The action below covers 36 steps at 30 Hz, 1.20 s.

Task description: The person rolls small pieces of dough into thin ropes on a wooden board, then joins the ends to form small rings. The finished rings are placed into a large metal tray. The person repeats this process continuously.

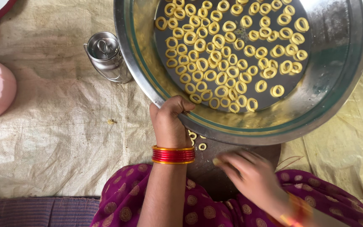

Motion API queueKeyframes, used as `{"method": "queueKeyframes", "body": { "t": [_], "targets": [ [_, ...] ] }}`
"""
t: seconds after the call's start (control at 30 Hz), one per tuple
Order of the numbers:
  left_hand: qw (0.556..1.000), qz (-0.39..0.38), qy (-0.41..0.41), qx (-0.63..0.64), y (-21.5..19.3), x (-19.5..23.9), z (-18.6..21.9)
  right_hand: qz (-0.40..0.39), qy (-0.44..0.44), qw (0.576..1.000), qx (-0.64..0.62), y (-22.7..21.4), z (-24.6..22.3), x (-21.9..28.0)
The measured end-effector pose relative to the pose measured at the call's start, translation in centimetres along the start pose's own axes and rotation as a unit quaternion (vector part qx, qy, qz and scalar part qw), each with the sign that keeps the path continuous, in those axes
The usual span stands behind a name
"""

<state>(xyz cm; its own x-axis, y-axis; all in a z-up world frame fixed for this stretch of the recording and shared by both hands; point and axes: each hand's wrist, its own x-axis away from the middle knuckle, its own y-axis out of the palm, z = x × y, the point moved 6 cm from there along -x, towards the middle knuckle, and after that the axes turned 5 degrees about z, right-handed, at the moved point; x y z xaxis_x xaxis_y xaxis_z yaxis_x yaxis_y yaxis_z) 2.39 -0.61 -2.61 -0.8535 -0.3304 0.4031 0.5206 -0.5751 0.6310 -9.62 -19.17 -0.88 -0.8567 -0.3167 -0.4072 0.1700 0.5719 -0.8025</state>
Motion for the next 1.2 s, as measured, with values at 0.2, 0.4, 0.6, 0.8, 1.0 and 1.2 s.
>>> {"method": "queueKeyframes", "body": {
  "t": [0.2, 0.4, 0.6, 0.8, 1.0, 1.2],
  "targets": [
    [0.999, -0.035, 0.02, -0.02, -0.2, -0.5, 0.1, 0.129, 0.134, 0.983, 0.012, -13.2, -2.1, -3.8],
    [1.0, -0.017, -0.01, 0.007, 0.1, -0.8, 0.3, 0.001, 0.07, 0.991, 0.116, -11.5, 1.9, -12.0],
    [1.0, -0.002, -0.014, 0.0, 0.3, -1.2, 0.2, 0.026, 0.028, 0.989, 0.141, -12.0, 2.2, -12.0],
    [1.0, 0.007, -0.013, 0.008, -0.4, -1.4, -0.2, 0.142, 0.069, 0.987, 0.033, -14.2, 4.4, -9.3],
    [0.999, -0.014, 0.009, 0.029, -1.1, -0.3, -1.5, 0.428, 0.149, 0.853, -0.259, -15.1, 16.5, 3.4],
    [0.996, -0.051, 0.07, 0.02, -2.3, 1.6, 0.2, 0.302, 0.231, 0.844, -0.377, -6.9, 28.8, 0.9]
  ]
}}
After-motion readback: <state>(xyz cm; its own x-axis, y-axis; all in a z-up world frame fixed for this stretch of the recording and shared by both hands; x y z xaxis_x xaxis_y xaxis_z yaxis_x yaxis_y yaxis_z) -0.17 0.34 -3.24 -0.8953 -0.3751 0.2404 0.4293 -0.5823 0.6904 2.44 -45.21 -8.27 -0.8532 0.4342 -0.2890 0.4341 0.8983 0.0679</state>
